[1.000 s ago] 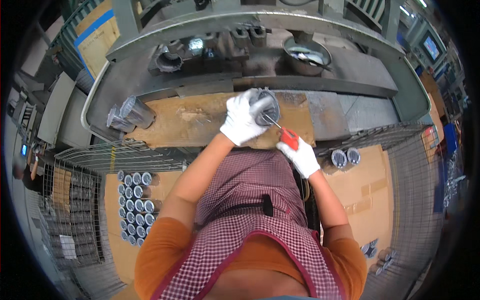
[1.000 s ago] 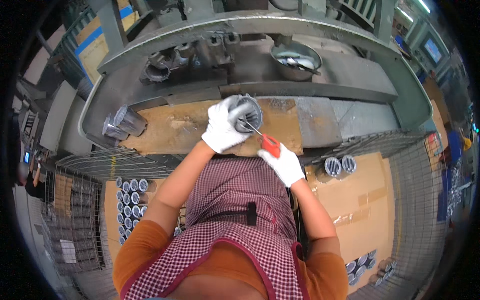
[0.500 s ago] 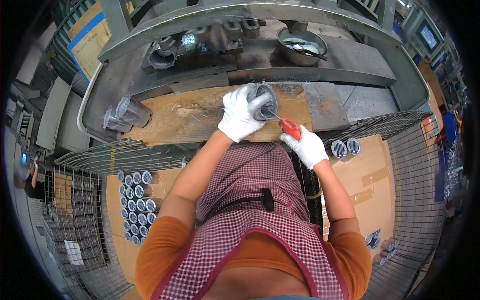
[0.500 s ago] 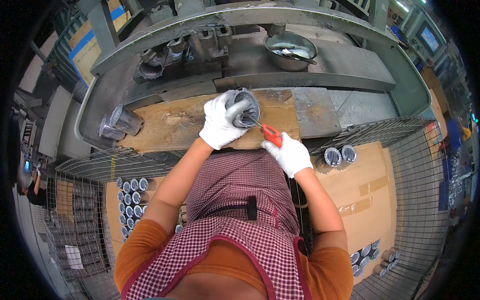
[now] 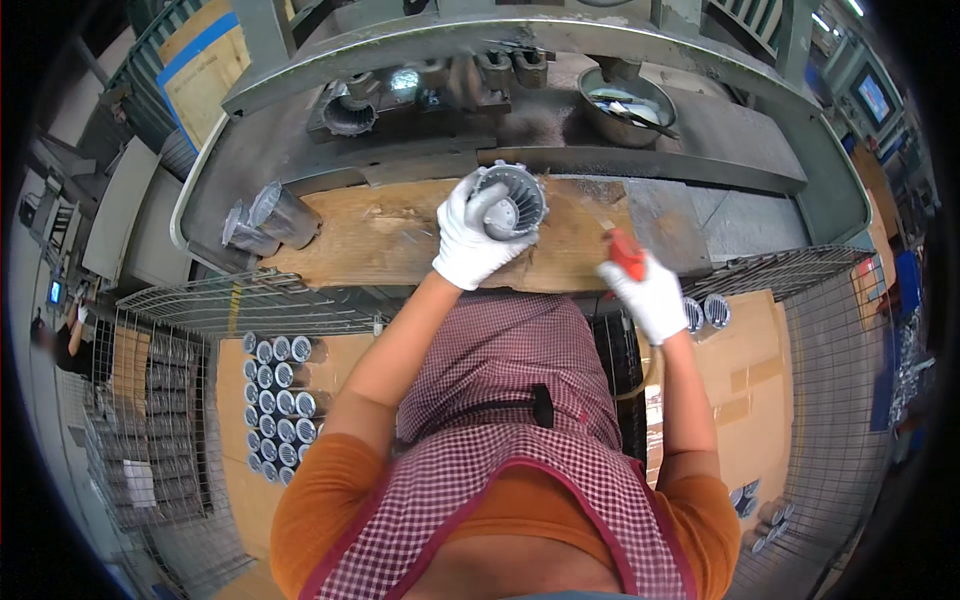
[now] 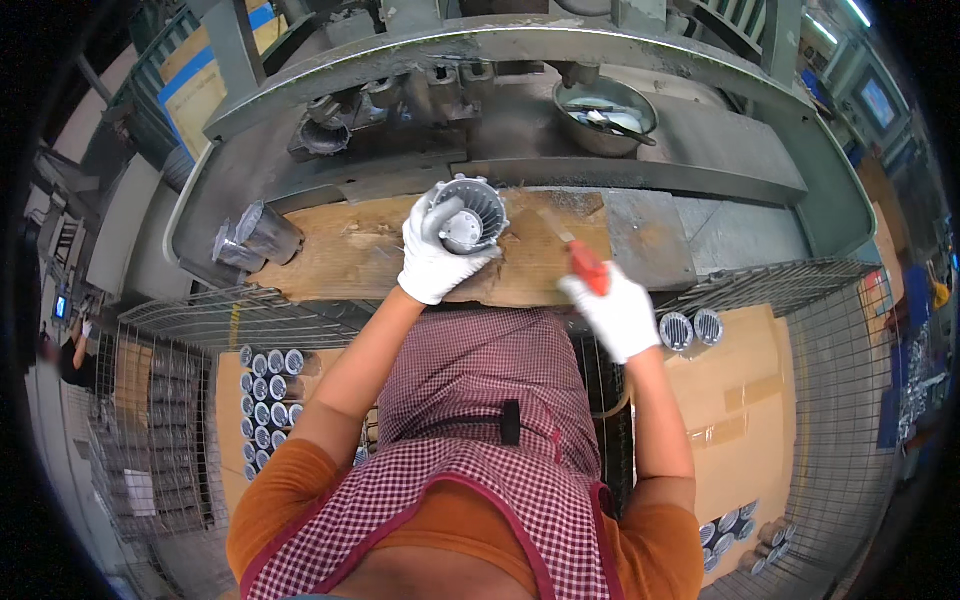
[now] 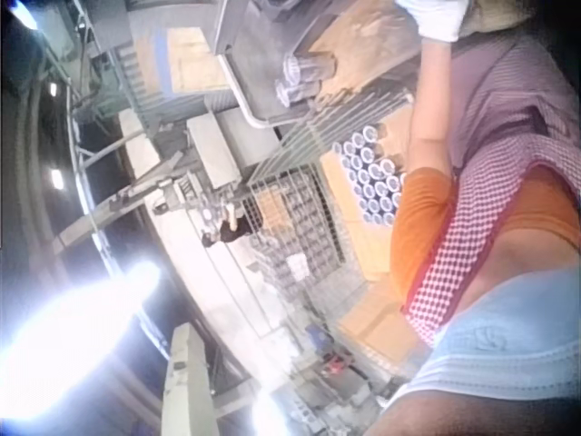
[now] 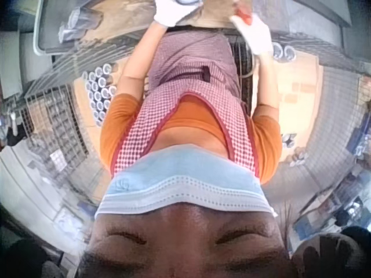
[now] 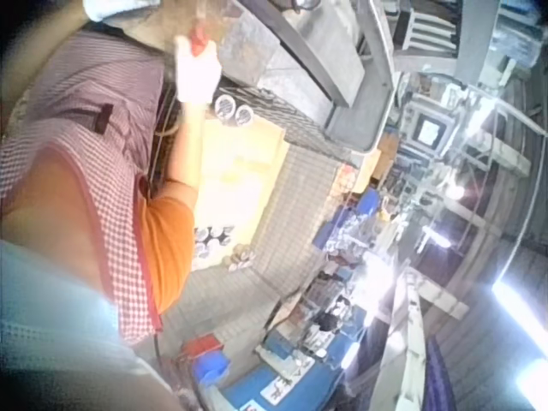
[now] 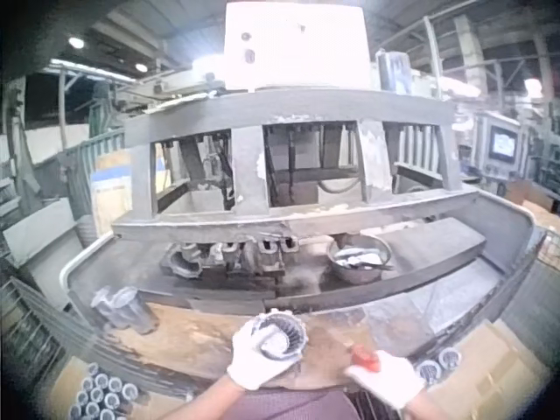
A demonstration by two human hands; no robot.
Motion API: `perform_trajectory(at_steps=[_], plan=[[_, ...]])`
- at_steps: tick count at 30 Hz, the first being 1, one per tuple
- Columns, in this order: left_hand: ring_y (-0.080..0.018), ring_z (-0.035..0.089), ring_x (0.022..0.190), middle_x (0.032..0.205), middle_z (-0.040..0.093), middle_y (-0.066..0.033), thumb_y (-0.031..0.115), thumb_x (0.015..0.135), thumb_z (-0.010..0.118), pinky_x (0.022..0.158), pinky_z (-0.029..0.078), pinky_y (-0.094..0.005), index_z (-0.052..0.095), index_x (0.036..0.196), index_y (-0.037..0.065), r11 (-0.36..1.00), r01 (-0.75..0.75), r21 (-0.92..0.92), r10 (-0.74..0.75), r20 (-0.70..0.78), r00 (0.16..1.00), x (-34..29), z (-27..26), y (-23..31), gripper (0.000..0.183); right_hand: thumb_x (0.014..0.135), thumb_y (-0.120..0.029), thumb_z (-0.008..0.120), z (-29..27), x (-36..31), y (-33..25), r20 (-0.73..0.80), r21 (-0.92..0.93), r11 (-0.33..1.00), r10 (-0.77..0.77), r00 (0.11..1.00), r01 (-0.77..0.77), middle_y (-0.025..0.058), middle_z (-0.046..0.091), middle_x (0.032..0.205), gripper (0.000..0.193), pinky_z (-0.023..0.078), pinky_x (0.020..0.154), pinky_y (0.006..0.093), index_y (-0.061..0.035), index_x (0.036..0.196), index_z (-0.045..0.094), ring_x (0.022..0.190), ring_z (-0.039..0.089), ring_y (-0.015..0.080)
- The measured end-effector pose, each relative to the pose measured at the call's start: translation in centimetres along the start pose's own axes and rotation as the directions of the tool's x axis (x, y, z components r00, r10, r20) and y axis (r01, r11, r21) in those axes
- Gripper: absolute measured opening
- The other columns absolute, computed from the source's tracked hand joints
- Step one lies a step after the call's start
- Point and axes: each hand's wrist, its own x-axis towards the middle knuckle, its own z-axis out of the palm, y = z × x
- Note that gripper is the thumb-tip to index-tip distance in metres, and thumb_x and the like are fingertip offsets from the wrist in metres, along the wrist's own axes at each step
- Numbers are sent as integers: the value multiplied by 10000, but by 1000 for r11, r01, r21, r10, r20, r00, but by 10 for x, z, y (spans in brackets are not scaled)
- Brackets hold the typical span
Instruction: Processing cylindrical metal fan or housing components using a vertical press and manual scraping.
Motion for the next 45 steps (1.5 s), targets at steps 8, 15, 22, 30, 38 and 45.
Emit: perform_trajectory(at_steps=[8, 15, 22, 30, 38, 45], plan=[[-270, 485, 1241, 1354, 496, -197, 405, 928, 594, 1048, 379, -355, 377, 1408, -16, 770, 538, -343, -482, 238, 843, -11, -48, -62, 675, 871, -244, 718, -139, 49, 123, -863, 256, 940, 117, 492, 226, 47, 650, 1145, 437, 448, 909, 292, -19, 1227, 602, 1001, 591, 140], [-236, 617, 1007, 1145, 635, -170, 259, 938, 583, 884, 483, -347, 491, 1350, 33, 623, 782, 25, -782, 19, 623, -27, -50, -65, 479, 887, -343, 670, -95, 67, 223, -935, 187, 949, 94, 342, 253, 106, 632, 1156, 522, 444, 940, 333, -38, 1292, 549, 1029, 594, 206], [-284, 622, 1025, 1140, 643, -173, 267, 921, 593, 900, 476, -381, 550, 1290, 51, 699, 714, 36, -714, -32, 700, -45, -47, -82, 430, 802, -296, 740, -88, 62, 183, -963, 145, 979, 174, 205, -146, 165, 602, 1174, 545, 438, 959, 414, -58, 1257, 559, 1094, 566, 303], [-305, 620, 1001, 1080, 656, -150, 154, 901, 576, 905, 473, -388, 656, 1067, 40, 763, 603, 231, -618, -10, 786, -42, -47, -78, 217, 782, -378, 735, -56, 109, 48, -694, -535, 836, -518, 499, 124, 136, 627, 1170, 499, 464, 889, 427, -83, 1169, 625, 1045, 605, 327], [-264, 608, 1024, 1071, 657, -129, 87, 901, 562, 930, 457, -355, 640, 1079, 20, 763, 632, 133, -631, -56, 773, -41, -48, -80, 205, 895, -501, 537, -45, 201, 30, -413, -394, 910, -301, 860, 129, 179, 669, 982, 429, 487, 829, 451, -142, 1093, 666, 925, 626, 362], [-261, 604, 1033, 1095, 657, -133, 151, 906, 584, 939, 451, -362, 636, 1109, 17, 729, 679, 87, -676, -66, 734, -44, -52, -83, 249, 902, -450, 569, -19, 179, 44, -610, -203, 963, -264, 747, 175, 162, 675, 1002, 378, 486, 834, 438, -156, 1114, 678, 956, 629, 357]])
